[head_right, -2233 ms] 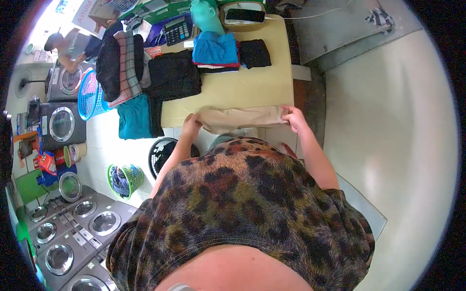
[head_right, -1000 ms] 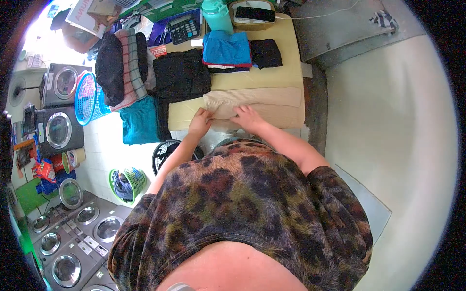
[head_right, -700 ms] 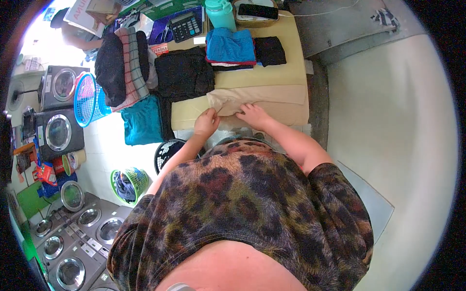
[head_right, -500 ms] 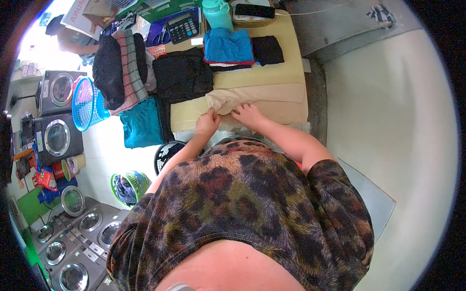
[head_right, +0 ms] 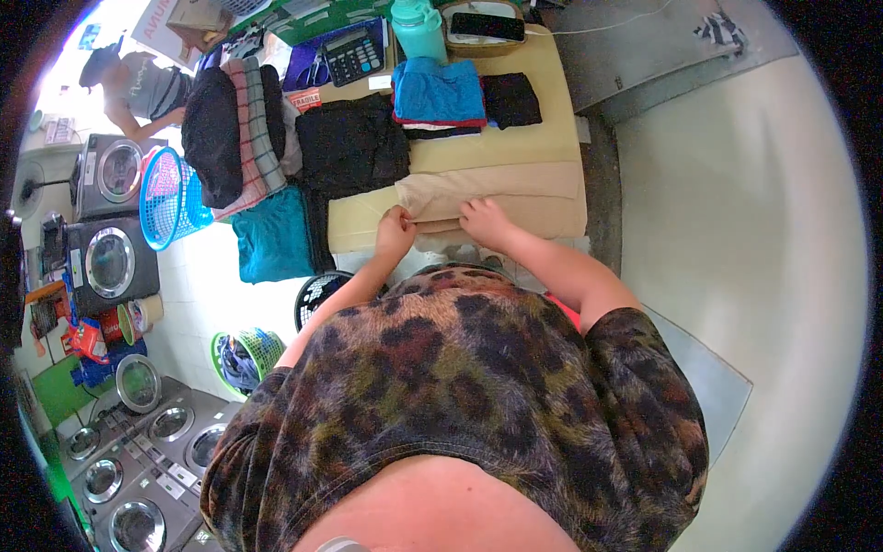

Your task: The person is folding various laundry items such as pants and shirts on a table in a laundry shop.

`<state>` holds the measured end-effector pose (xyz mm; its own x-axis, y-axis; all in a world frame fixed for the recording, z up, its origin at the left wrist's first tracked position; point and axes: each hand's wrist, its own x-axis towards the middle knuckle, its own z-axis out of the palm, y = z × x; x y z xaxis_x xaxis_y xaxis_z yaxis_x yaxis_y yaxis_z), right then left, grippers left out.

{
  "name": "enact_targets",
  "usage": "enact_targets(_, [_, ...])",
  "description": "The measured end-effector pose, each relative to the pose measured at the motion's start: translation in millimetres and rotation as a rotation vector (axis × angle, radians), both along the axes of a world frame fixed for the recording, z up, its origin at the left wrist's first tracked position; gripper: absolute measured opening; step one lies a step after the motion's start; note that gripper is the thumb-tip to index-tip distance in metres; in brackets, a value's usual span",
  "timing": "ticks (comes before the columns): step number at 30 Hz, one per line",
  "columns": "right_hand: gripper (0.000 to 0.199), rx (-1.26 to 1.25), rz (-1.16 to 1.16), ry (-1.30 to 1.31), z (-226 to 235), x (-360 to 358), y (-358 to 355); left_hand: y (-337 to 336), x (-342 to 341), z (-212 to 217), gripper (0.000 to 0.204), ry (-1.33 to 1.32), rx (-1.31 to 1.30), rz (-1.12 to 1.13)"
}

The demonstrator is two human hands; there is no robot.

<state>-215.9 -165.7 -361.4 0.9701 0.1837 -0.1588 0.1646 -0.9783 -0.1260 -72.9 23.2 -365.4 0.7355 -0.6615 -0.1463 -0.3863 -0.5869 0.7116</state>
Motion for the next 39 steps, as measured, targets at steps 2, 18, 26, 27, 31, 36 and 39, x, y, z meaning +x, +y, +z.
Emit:
enact_targets(2, [0.018, -0.015, 0.005, -0.187, -2.4, -6.1, -2.7, -3.3, -3.8, -2.3, 0.014, -0.031, -0.114, 0.03])
enact_targets(18, [0.009, 0.385, -0.422, -0.088, -9.2, 7.0, -10.6, -15.8, 7.5, -11.5, 0.012, 0.747, -0.293, 0.232])
enact_targets(26, [0.028, 0.514, -0.717, -0.271, -4.5, 38.4, -26.1, -37.6, 26.0, -28.1, 0.035, 0.514, -0.393, 0.262])
enact_targets(27, [0.028, 0.513, -0.71, -0.272, 0.3, 38.1, -25.4, -31.0, 30.3, -43.4, 0.035, 0.239, -0.345, 0.12])
enact_targets(31, [0.031, 0.416, -0.826, -0.428, -7.4, -16.5, -40.6, -13.3, -3.2, -27.9, 0.026, 0.02, 0.02, 0.146])
enact_targets(36, [0.021, 0.461, -1.388, -0.174, -6.8, -118.0, -59.2, 52.3, -24.8, -74.7, 0.03, 0.592, 0.415, 0.081])
enact_targets(39, [0.032, 0.381, -1.619, -0.089, -29.2, -178.4, -78.5, 54.0, -41.0, -70.8, 0.045, 0.822, 0.363, 0.158])
